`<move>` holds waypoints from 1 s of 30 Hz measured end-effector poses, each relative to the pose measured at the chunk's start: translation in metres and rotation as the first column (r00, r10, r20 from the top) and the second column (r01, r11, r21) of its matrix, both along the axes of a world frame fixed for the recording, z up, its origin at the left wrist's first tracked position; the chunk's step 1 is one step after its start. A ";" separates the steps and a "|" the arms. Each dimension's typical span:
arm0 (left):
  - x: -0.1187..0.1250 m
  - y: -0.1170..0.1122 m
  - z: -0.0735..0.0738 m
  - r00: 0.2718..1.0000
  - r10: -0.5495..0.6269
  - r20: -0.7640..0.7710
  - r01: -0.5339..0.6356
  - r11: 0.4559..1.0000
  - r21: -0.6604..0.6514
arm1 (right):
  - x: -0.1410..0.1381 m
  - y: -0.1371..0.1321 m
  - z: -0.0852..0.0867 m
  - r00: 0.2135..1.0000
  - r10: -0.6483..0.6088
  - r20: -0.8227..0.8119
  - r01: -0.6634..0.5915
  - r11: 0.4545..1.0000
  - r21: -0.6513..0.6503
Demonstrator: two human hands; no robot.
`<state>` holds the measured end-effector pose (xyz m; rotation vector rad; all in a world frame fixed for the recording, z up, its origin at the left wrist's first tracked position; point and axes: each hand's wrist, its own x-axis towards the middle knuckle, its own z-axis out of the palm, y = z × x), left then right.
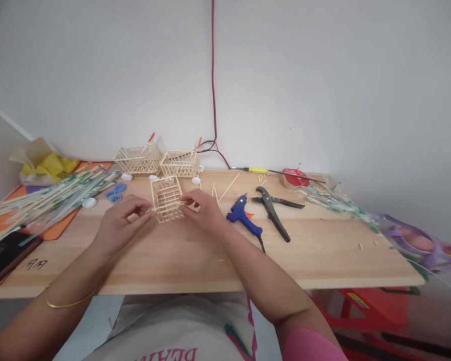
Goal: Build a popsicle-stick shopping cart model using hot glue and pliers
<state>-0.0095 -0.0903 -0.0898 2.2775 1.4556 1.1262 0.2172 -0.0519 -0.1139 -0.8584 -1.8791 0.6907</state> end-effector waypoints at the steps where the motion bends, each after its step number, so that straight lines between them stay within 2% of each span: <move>1: 0.000 0.000 -0.001 1.000 -0.003 0.006 0.003 1.000 0.002 | -0.001 0.000 0.000 1.000 -0.004 0.001 0.004 1.000 0.001; 16: -0.007 0.001 -0.005 1.000 -0.018 0.017 0.019 0.996 -0.085 | -0.012 -0.012 0.009 0.996 -0.045 0.071 0.042 0.998 0.042; 30: -0.004 0.001 -0.007 0.997 -0.076 0.025 0.077 0.995 -0.069 | -0.013 -0.018 0.010 0.997 -0.018 0.073 0.014 0.998 0.055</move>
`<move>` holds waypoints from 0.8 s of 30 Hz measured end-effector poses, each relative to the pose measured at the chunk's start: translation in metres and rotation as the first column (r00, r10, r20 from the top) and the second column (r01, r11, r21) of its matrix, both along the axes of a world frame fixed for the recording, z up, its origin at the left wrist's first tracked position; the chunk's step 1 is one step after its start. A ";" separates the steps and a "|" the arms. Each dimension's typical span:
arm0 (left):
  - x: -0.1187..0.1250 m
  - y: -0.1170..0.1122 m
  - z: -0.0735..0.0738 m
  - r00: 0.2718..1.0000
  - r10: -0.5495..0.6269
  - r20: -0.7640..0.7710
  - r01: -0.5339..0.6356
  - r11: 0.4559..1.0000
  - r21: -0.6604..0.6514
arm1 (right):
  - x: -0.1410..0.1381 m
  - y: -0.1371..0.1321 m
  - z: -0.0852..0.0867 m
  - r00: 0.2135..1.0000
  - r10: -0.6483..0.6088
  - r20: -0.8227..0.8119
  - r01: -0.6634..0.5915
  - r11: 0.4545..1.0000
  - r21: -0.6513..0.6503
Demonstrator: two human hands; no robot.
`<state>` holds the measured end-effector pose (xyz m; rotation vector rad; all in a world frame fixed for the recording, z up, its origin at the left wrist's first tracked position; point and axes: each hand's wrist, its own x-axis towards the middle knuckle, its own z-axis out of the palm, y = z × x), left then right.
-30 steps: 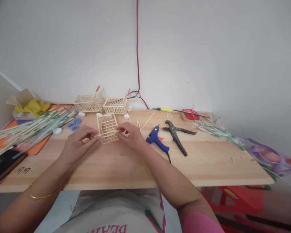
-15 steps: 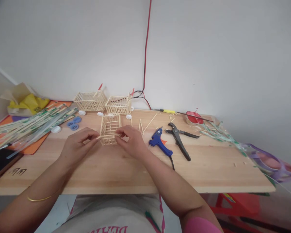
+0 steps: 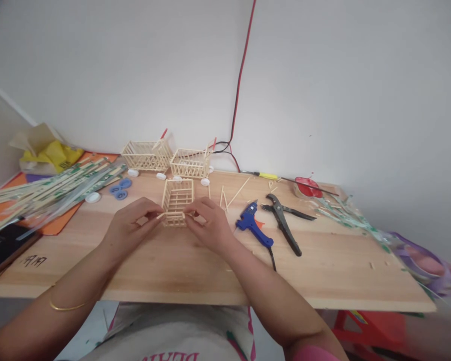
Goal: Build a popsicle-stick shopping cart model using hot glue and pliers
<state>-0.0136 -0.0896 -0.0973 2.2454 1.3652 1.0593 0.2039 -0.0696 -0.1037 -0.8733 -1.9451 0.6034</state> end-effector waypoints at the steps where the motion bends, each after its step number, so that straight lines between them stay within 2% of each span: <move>1: 0.000 0.000 0.000 1.000 -0.001 0.001 0.001 1.000 0.001 | 0.000 0.000 0.000 1.000 -0.001 0.000 0.001 1.000 0.003; 8: 0.002 0.001 -0.001 1.000 -0.006 0.010 0.006 1.000 0.020 | -0.001 -0.001 -0.002 0.998 -0.046 0.054 0.044 0.999 0.023; 14: 0.005 -0.001 -0.002 0.987 0.127 0.102 -0.117 0.988 -0.100 | -0.001 -0.001 -0.002 0.994 -0.080 0.074 0.079 0.997 0.021; 19: 0.005 -0.001 -0.006 0.979 0.083 0.188 -0.057 0.988 -0.143 | 0.001 -0.002 -0.002 0.994 -0.078 0.071 0.077 0.997 0.023; 24: 0.004 0.000 -0.005 0.990 0.074 0.121 -0.062 0.993 -0.103 | 0.003 -0.001 -0.002 0.997 -0.067 0.048 0.065 0.997 0.041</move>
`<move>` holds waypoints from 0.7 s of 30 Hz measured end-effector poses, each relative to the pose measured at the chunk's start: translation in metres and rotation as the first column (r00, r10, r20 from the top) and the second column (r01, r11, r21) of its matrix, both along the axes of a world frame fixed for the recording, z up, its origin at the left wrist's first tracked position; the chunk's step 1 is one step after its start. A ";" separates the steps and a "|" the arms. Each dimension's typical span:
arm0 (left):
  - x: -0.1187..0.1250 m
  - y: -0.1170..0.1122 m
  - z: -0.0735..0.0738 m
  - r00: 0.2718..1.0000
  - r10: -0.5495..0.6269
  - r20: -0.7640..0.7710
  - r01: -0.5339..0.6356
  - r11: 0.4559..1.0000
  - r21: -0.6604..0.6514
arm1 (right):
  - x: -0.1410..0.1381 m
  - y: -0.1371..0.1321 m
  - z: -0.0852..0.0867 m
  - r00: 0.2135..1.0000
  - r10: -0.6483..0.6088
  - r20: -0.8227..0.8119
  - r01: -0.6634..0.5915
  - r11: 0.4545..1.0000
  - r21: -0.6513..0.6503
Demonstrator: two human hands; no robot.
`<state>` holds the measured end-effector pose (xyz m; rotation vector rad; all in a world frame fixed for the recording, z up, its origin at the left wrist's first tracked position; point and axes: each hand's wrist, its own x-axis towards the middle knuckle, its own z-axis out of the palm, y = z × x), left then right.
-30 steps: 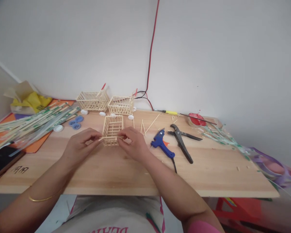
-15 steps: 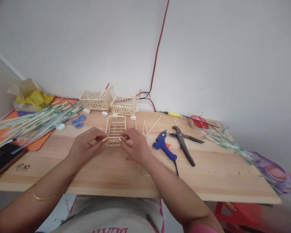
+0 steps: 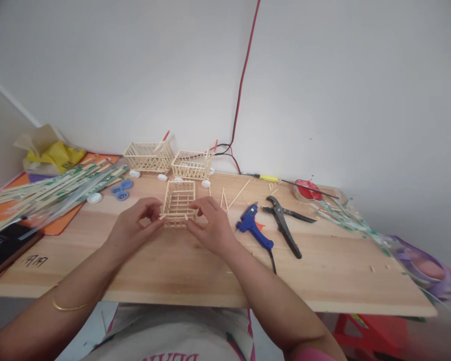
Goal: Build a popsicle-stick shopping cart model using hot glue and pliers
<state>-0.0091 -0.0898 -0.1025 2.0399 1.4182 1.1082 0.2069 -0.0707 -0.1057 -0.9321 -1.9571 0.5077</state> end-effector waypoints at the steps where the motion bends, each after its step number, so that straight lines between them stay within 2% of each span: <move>1: 0.000 0.000 0.001 1.000 0.001 -0.018 -0.001 1.000 0.009 | 0.000 0.000 0.000 1.000 0.003 -0.008 -0.003 1.000 0.005; 7: 0.002 -0.001 0.001 0.996 0.004 -0.093 0.002 0.998 0.065 | 0.000 0.000 0.002 0.999 0.028 -0.045 -0.026 0.998 0.055; 12: 0.002 -0.004 0.001 0.997 -0.048 -0.066 0.053 0.996 0.067 | 0.007 -0.007 0.016 0.996 0.067 -0.066 -0.061 0.994 0.091; 15: 0.004 -0.007 0.002 0.997 -0.078 -0.017 0.079 0.996 0.052 | 0.009 -0.008 0.021 0.991 0.085 -0.108 -0.080 0.996 0.049; 21: 0.010 -0.010 0.005 0.997 -0.074 -0.025 0.075 0.997 0.013 | 0.008 -0.005 0.015 0.987 0.083 -0.141 -0.092 0.994 -0.056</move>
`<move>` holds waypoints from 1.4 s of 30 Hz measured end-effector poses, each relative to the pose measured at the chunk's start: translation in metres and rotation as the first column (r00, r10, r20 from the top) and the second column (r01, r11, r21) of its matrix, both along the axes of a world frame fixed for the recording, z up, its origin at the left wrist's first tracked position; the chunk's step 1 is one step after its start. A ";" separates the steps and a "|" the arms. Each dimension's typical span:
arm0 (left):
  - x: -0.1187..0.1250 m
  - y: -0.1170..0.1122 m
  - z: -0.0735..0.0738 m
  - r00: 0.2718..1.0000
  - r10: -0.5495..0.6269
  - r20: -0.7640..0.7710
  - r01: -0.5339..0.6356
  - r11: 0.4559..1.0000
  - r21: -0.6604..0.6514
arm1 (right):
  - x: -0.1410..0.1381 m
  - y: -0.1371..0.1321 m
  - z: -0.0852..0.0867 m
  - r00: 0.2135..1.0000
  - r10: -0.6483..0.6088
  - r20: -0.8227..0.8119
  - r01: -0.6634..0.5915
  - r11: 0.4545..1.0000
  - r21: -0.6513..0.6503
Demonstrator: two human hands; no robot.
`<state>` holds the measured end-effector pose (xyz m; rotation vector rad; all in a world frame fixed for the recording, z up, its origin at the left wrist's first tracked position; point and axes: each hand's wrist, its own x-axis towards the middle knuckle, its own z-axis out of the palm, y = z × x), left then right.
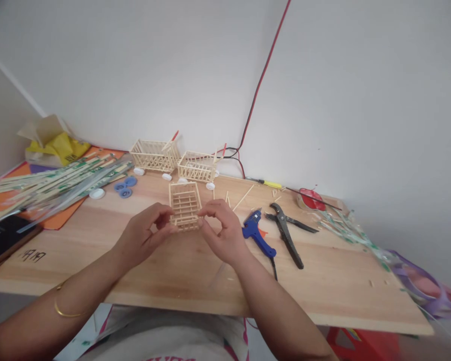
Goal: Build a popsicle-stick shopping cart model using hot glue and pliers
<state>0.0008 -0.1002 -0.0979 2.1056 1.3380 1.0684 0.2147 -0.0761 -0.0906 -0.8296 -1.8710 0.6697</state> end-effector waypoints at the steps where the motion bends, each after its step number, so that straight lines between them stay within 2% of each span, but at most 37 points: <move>1: 0.000 -0.001 0.000 1.000 -0.007 0.006 0.007 1.000 -0.004 | 0.001 0.000 0.000 1.000 0.005 -0.007 -0.005 1.000 -0.016; 4: 0.002 -0.003 0.000 0.999 -0.027 0.025 0.028 0.999 -0.024 | 0.005 0.002 0.000 0.998 0.003 -0.058 -0.008 0.996 -0.090; 6: 0.003 -0.005 0.000 0.998 -0.053 0.037 0.054 0.998 -0.045 | 0.011 0.006 -0.003 0.994 -0.056 -0.096 0.039 0.984 -0.174; 9: 0.005 -0.011 0.001 0.990 -0.131 0.054 0.135 0.988 -0.081 | 0.018 0.015 -0.012 0.970 -0.184 -0.159 0.123 0.936 -0.331; 14: 0.005 -0.021 0.002 0.967 -0.250 0.047 0.255 0.951 -0.175 | 0.020 0.028 -0.029 0.939 -0.232 -0.253 0.079 0.864 -0.497; 20: 0.003 -0.024 0.001 0.920 -0.391 -0.006 0.379 0.896 -0.230 | 0.020 0.032 -0.036 0.936 -0.253 -0.246 0.082 0.835 -0.544; 29: 0.002 -0.022 0.006 0.892 -0.447 -0.065 0.442 0.894 -0.074 | 0.023 0.036 -0.036 0.932 -0.292 -0.213 0.143 0.838 -0.526; 33: 0.000 -0.024 0.010 0.818 -0.571 -0.069 0.566 0.820 -0.084 | 0.024 0.037 -0.035 0.923 -0.301 -0.238 0.143 0.845 -0.515; 36: -0.003 -0.023 0.007 0.763 -0.646 0.011 0.642 0.756 -0.125 | 0.026 0.038 -0.033 0.919 -0.325 -0.224 0.180 0.850 -0.495; 38: -0.007 -0.022 0.004 0.768 -0.633 0.101 0.640 0.749 -0.171 | 0.027 0.038 -0.032 0.911 -0.348 -0.220 0.209 0.851 -0.482; 40: -0.012 -0.021 0.002 0.803 -0.543 0.245 0.593 0.770 -0.234 | 0.028 0.039 -0.029 0.905 -0.355 -0.234 0.214 0.856 -0.470; 42: -0.015 -0.019 0.004 0.793 -0.372 0.482 0.535 0.804 -0.260 | 0.029 0.039 -0.027 0.901 -0.349 -0.258 0.202 0.863 -0.463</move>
